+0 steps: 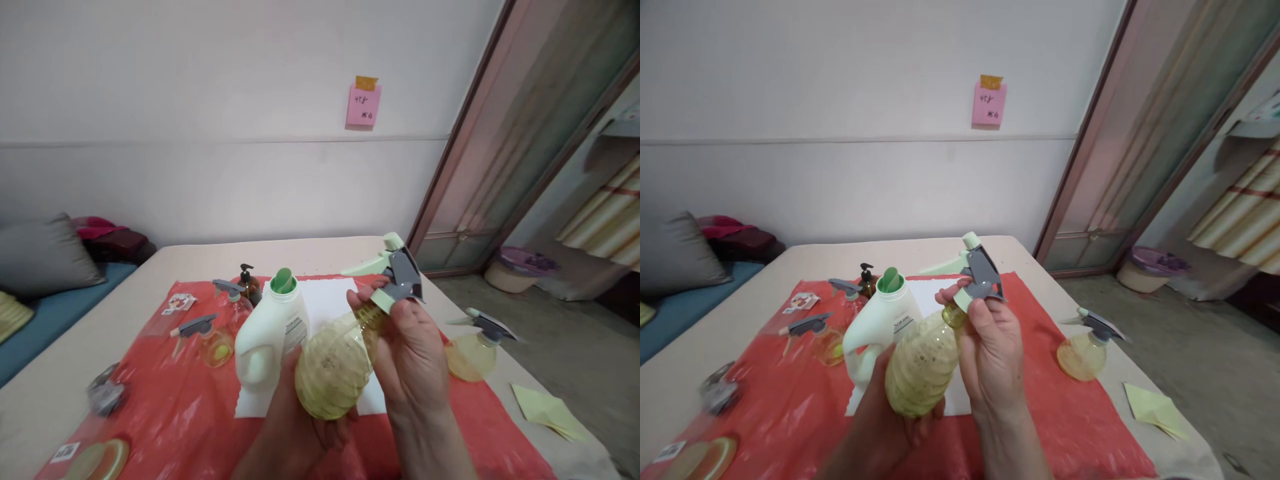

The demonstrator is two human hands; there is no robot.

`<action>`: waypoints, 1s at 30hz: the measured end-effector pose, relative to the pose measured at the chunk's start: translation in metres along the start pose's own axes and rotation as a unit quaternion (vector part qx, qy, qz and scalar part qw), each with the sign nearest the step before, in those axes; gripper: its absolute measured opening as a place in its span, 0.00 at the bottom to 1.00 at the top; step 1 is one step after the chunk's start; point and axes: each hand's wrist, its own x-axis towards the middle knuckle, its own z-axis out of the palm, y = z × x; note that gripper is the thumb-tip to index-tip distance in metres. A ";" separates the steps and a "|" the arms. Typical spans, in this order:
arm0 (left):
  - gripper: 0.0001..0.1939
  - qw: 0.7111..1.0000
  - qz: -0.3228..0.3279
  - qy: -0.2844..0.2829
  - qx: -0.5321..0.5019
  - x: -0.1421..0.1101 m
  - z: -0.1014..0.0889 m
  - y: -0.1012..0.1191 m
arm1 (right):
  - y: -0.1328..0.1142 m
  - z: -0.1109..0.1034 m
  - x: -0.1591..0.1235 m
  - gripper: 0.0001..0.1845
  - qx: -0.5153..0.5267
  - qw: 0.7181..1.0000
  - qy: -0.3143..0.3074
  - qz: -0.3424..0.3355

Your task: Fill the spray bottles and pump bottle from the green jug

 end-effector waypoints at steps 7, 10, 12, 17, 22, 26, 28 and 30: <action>0.35 0.999 0.030 0.027 0.009 0.004 -0.010 0.000 | -0.004 0.003 -0.001 0.13 -0.003 0.999 0.034 -0.035; 0.32 0.992 0.086 0.076 0.050 0.001 -0.015 0.007 | -0.015 0.000 0.002 0.14 0.006 0.995 0.073 -0.065; 0.30 0.981 0.135 0.115 0.082 -0.003 -0.015 0.014 | -0.025 -0.005 0.006 0.14 0.020 0.988 0.119 -0.097; 0.22 0.929 0.267 0.219 0.135 -0.015 -0.002 0.037 | -0.048 -0.019 0.013 0.10 0.043 0.968 0.198 -0.147; 0.22 0.873 0.383 0.277 0.121 -0.028 0.003 0.061 | -0.046 -0.023 0.018 0.07 0.040 0.967 0.214 -0.130; 0.19 0.821 0.468 0.289 0.157 -0.040 -0.003 0.081 | -0.037 -0.022 0.021 0.10 0.042 0.968 0.221 -0.108; 0.17 0.798 0.491 0.297 0.184 -0.045 -0.008 0.090 | -0.034 -0.022 0.021 0.11 0.044 0.971 0.212 -0.098; 0.19 0.782 0.500 0.311 0.204 -0.047 -0.015 0.096 | -0.032 -0.023 0.020 0.11 0.044 0.974 0.204 -0.087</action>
